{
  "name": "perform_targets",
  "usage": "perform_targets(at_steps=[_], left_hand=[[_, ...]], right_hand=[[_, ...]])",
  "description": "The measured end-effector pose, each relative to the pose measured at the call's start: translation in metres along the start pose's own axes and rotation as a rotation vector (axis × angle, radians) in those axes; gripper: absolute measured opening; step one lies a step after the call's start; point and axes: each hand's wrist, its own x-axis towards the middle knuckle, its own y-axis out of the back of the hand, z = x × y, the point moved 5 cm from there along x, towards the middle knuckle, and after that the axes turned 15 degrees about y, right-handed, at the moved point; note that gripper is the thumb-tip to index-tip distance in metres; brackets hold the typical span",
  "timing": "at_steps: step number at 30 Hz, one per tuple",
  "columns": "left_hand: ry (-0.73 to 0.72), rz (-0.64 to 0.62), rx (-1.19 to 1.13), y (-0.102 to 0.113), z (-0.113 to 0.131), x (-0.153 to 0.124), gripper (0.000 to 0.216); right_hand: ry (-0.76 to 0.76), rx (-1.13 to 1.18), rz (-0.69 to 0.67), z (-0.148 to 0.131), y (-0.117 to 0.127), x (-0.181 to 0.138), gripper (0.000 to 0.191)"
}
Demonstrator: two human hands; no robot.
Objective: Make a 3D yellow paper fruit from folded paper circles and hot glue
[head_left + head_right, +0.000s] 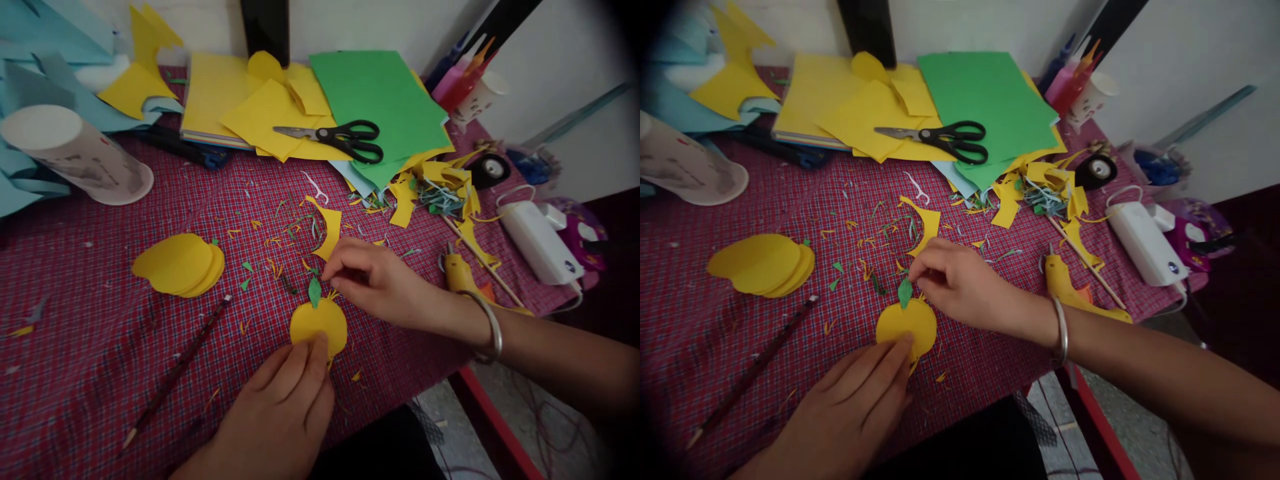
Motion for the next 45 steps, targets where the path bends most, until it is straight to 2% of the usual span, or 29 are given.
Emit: perform_targets(at_steps=[4, 6, 17, 23, 29, 33, 37, 41, 43, 45], left_hand=[[0.000, -0.019, 0.027, -0.002, 0.000, -0.001, 0.037], [-0.003, -0.014, 0.035, -0.003, 0.001, -0.001, 0.039], [-0.004, -0.008, 0.021, -0.004, 0.001, 0.000, 0.042], [0.022, -0.009, -0.016, -0.005, 0.001, -0.003, 0.028], [-0.002, -0.009, 0.033, -0.001, 0.001, 0.000, 0.039], [-0.012, -0.014, 0.038, -0.003, 0.001, -0.001, 0.037], [-0.003, 0.006, 0.029, -0.004, 0.001, -0.002, 0.029], [-0.006, -0.040, 0.038, -0.004, 0.001, 0.000, 0.030], [0.015, -0.032, 0.004, 0.002, 0.001, 0.003, 0.029], [0.086, 0.012, -0.125, 0.015, -0.005, 0.007, 0.026]], right_hand=[[0.082, -0.078, -0.136, -0.009, -0.003, -0.009, 0.020], [0.088, -0.107, -0.160, -0.009, -0.004, -0.011, 0.020], [0.097, -0.095, -0.167, -0.008, -0.008, -0.009, 0.020], [0.096, -0.100, -0.178, -0.009, -0.008, -0.009, 0.019], [0.037, -0.138, -0.123, -0.006, -0.005, -0.005, 0.013], [0.028, -0.223, -0.103, -0.011, -0.002, 0.010, 0.011], [0.076, -0.275, -0.211, -0.022, -0.014, 0.026, 0.003], [0.111, -0.457, -0.331, -0.026, -0.029, 0.035, 0.014], [0.136, -0.498, -0.347, -0.026, -0.033, 0.038, 0.008], [0.155, -0.441, -0.331, -0.026, -0.033, 0.038, 0.004]])
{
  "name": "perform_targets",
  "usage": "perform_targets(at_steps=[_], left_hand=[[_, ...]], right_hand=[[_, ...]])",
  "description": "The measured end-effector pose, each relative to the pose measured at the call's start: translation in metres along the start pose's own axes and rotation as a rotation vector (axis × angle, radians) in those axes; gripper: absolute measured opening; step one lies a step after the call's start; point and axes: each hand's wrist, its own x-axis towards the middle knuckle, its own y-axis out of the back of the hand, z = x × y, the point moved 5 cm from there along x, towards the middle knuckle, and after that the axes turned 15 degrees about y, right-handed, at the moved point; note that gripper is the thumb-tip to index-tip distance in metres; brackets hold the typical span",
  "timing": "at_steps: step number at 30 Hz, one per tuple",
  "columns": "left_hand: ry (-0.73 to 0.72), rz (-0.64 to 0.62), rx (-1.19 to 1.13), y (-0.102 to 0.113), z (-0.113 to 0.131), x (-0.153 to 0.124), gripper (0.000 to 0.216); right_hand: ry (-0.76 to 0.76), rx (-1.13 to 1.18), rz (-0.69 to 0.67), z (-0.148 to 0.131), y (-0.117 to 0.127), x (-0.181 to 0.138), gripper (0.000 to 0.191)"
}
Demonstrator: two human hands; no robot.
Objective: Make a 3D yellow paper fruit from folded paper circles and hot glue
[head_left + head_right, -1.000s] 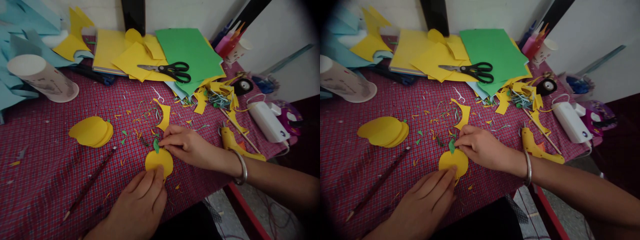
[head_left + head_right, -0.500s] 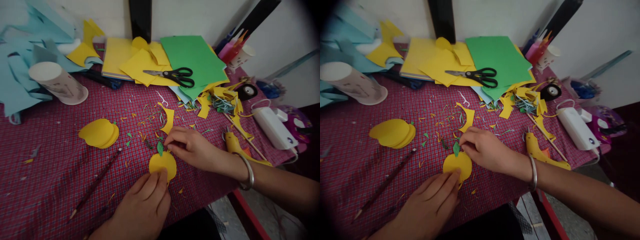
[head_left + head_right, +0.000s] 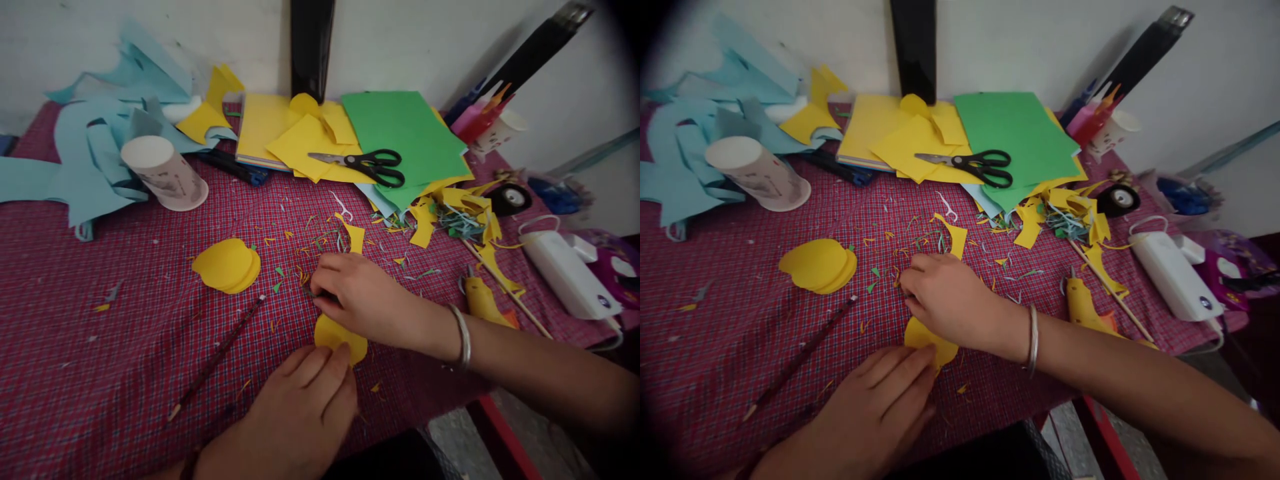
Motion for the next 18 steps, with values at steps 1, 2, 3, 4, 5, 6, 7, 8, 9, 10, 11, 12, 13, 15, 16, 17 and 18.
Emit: perform_targets(at_steps=[1, 2, 3, 4, 5, 6, 7, 8, 9, 10, 11, 12, 13, 15, 16, 17, 18], left_hand=[[0.061, 0.020, -0.110, 0.008, -0.004, 0.003, 0.024], [0.148, 0.035, -0.249, 0.015, -0.011, 0.006, 0.022], [0.269, 0.038, -0.412, 0.020, -0.021, 0.009, 0.020], [0.420, 0.038, -0.595, 0.023, -0.033, 0.011, 0.021], [0.596, 0.024, -0.785, 0.021, -0.046, 0.012, 0.023], [0.771, -0.008, -0.979, 0.017, -0.057, 0.012, 0.027], [0.919, -0.058, -1.163, 0.010, -0.064, 0.011, 0.030], [1.023, -0.124, -1.323, 0.004, -0.067, 0.010, 0.033], [1.076, -0.207, -1.454, -0.002, -0.067, 0.011, 0.034], [1.090, -0.290, -1.553, -0.006, -0.064, 0.011, 0.034], [1.077, -0.363, -1.620, -0.008, -0.061, 0.012, 0.033], [1.055, -0.418, -1.663, -0.010, -0.057, 0.012, 0.032], [1.039, -0.457, -1.689, -0.010, -0.053, 0.012, 0.031], [1.026, -0.497, -1.713, -0.010, -0.048, 0.010, 0.029], [1.027, -0.502, -1.709, -0.010, -0.046, 0.009, 0.029], [1.032, -0.500, -1.693, -0.010, -0.046, 0.009, 0.028], [1.036, -0.486, -1.668, -0.010, -0.046, 0.008, 0.026]], right_hand=[[0.015, 0.062, 0.030, 0.000, 0.002, -0.001, 0.005], [0.033, 0.136, 0.074, 0.000, 0.005, -0.002, 0.006], [0.050, 0.214, 0.125, 0.000, 0.009, -0.004, 0.008], [0.068, 0.286, 0.179, 0.000, 0.013, -0.006, 0.009], [0.086, 0.343, 0.231, -0.001, 0.018, -0.009, 0.010], [0.102, 0.380, 0.269, -0.002, 0.022, -0.012, 0.011], [0.121, 0.394, 0.292, -0.004, 0.026, -0.014, 0.011], [0.143, 0.385, 0.295, -0.006, 0.029, -0.016, 0.011], [0.169, 0.354, 0.289, -0.009, 0.031, -0.018, 0.011], [0.200, 0.302, 0.280, -0.013, 0.033, -0.020, 0.012], [0.232, 0.231, 0.269, -0.017, 0.034, -0.022, 0.013], [0.264, 0.148, 0.261, -0.021, 0.035, -0.023, 0.014], [0.301, 0.059, 0.253, -0.025, 0.036, -0.024, 0.015], [0.367, -0.106, 0.221, -0.032, 0.034, -0.027, 0.018], [0.395, -0.165, 0.200, -0.036, 0.033, -0.027, 0.019], [0.419, -0.198, 0.178, -0.038, 0.032, -0.028, 0.020], [0.434, -0.199, 0.168, -0.041, 0.030, -0.028, 0.020]])
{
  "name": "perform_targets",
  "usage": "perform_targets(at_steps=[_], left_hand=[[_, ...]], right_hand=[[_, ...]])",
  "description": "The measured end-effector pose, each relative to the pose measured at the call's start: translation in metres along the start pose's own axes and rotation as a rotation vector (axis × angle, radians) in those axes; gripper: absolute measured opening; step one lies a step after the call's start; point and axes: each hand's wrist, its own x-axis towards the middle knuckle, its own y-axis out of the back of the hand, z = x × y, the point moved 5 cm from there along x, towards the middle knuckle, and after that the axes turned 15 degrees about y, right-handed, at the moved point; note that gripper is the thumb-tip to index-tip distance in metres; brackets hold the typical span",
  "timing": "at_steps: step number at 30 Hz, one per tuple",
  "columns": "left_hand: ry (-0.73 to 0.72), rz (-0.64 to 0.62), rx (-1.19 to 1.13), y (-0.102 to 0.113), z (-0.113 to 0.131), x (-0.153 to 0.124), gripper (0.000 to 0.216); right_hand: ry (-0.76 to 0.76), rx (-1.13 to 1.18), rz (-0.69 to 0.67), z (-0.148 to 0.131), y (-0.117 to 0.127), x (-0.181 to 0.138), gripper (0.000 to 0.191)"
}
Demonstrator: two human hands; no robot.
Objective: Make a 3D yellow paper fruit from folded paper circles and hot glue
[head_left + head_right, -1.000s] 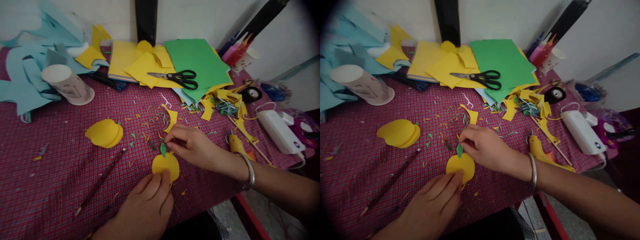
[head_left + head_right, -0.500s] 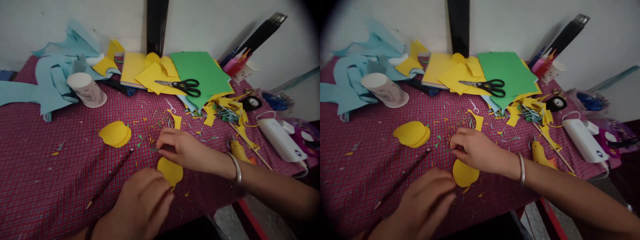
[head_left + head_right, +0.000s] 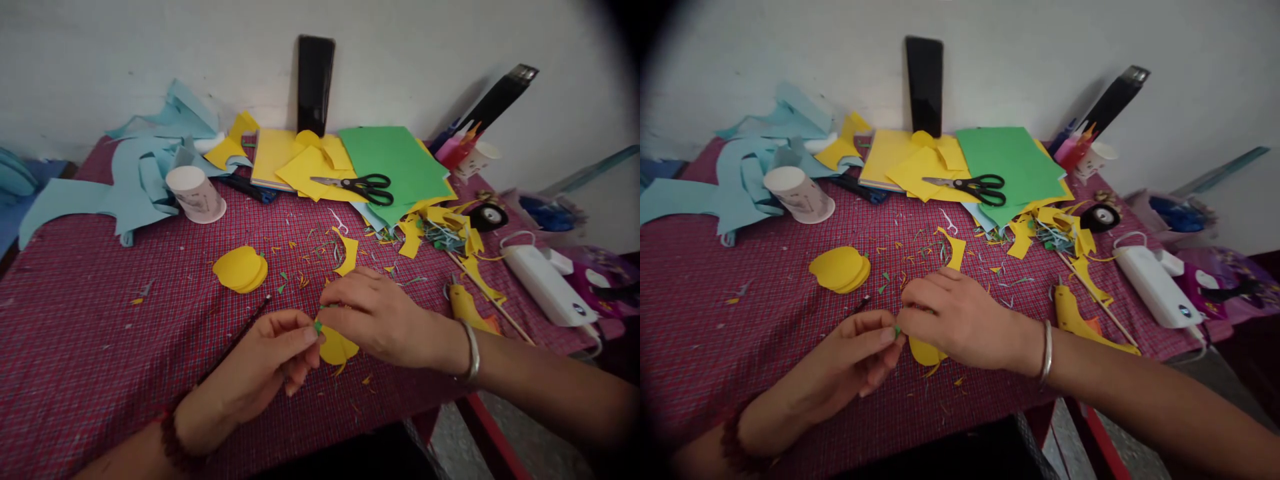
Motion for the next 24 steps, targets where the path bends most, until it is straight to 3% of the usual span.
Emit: perform_targets(at_steps=[2, 6, 9, 14, 18, 20, 24], left_hand=[[-0.042, 0.073, 0.065, 0.002, 0.002, -0.001, 0.022], [-0.201, 0.285, 0.409, 0.004, 0.012, -0.005, 0.018], [-0.437, 0.431, 0.684, -0.001, 0.024, -0.012, 0.018], [-0.861, 0.565, 1.099, -0.011, 0.027, -0.025, 0.015], [-1.165, 0.629, 1.428, -0.013, 0.020, -0.035, 0.014], [-1.250, 0.658, 1.487, -0.014, 0.018, -0.039, 0.016], [-1.264, 0.638, 1.482, -0.018, 0.017, -0.038, 0.011]], right_hand=[[-0.050, 0.093, 0.051, 0.000, 0.001, 0.001, 0.021], [-0.423, 0.495, 0.255, 0.012, 0.000, -0.006, 0.040], [-0.569, 0.702, 0.222, 0.013, -0.008, -0.010, 0.033], [-0.551, 0.712, 0.186, 0.009, -0.014, -0.012, 0.019], [-0.490, 0.688, 0.228, 0.006, -0.016, -0.013, 0.022], [-0.441, 0.636, 0.224, 0.004, -0.014, -0.013, 0.025], [-0.334, 0.496, 0.221, -0.003, -0.008, -0.012, 0.016]])
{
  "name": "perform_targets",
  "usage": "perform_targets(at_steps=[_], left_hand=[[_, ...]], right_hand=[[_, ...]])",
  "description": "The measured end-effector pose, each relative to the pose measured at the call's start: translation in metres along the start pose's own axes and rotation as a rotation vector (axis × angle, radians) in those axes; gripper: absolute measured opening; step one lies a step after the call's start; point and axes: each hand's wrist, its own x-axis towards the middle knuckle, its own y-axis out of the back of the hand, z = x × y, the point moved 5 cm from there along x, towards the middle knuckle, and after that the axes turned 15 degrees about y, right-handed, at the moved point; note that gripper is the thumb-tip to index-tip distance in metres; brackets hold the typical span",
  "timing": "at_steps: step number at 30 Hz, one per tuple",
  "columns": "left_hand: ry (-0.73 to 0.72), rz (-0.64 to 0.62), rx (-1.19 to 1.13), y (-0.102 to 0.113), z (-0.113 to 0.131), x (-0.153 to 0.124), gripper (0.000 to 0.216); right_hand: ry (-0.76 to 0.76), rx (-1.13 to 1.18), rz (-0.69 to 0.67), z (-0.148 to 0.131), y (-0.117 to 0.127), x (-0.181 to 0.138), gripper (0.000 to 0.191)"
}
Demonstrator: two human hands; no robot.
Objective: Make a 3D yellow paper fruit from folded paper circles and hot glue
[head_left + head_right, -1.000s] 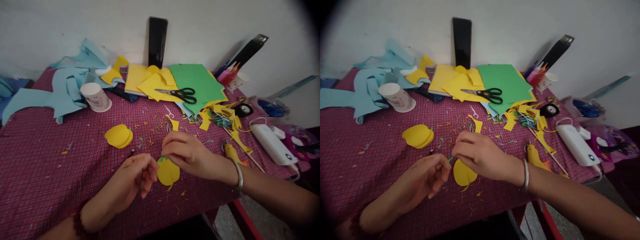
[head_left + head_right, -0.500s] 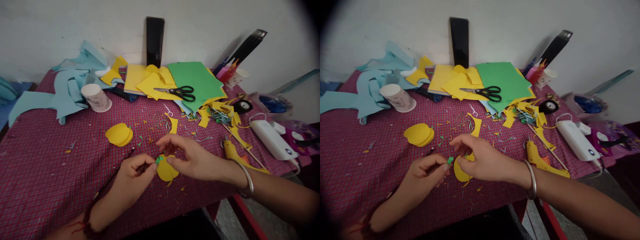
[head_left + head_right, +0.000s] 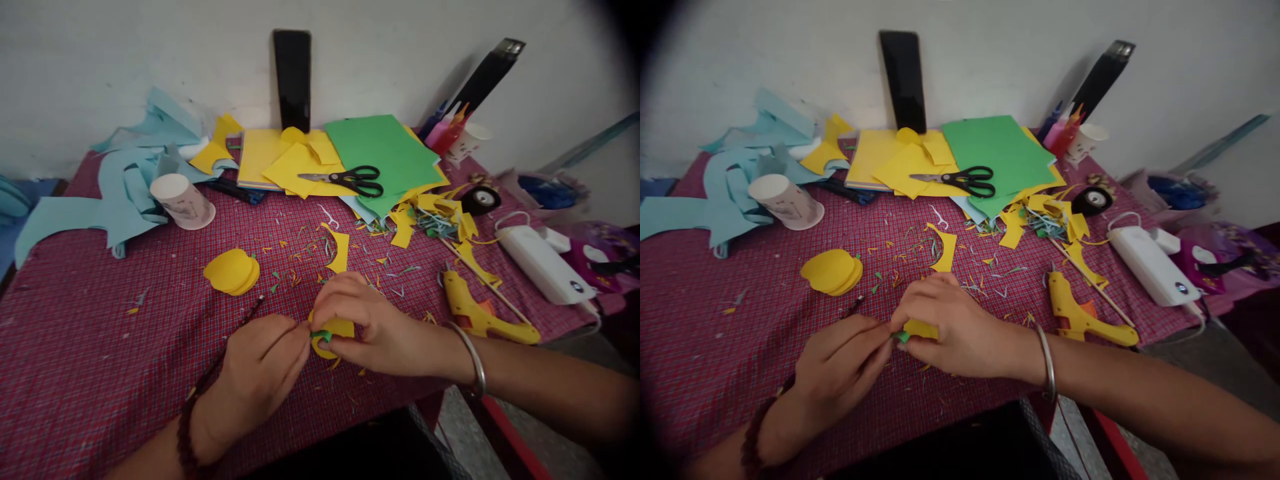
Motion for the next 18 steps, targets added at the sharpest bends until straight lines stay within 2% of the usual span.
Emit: perform_targets(at_steps=[4, 7, 9, 11, 14, 18], left_hand=[[0.034, -0.033, -0.019, -0.002, 0.002, 0.001, 0.009], [0.085, -0.095, -0.009, -0.006, 0.001, 0.000, 0.010], [0.049, -0.118, 0.035, -0.010, 0.006, -0.001, 0.011], [-0.025, -0.165, 0.110, -0.018, 0.015, -0.005, 0.017], [-0.113, -0.262, 0.189, -0.031, 0.028, -0.016, 0.023], [-0.119, -0.316, 0.209, -0.042, 0.031, -0.030, 0.026]], right_hand=[[0.047, -0.081, 0.065, -0.001, 0.005, -0.001, 0.006], [-0.098, -0.073, 0.158, 0.018, 0.014, -0.002, 0.005], [-0.219, -0.034, 0.190, 0.034, 0.020, -0.003, 0.007], [-0.284, 0.011, 0.164, 0.047, 0.022, -0.004, 0.010], [-0.281, 0.021, 0.100, 0.056, 0.019, -0.004, 0.011], [-0.226, -0.017, -0.016, 0.053, 0.010, -0.001, 0.007]])
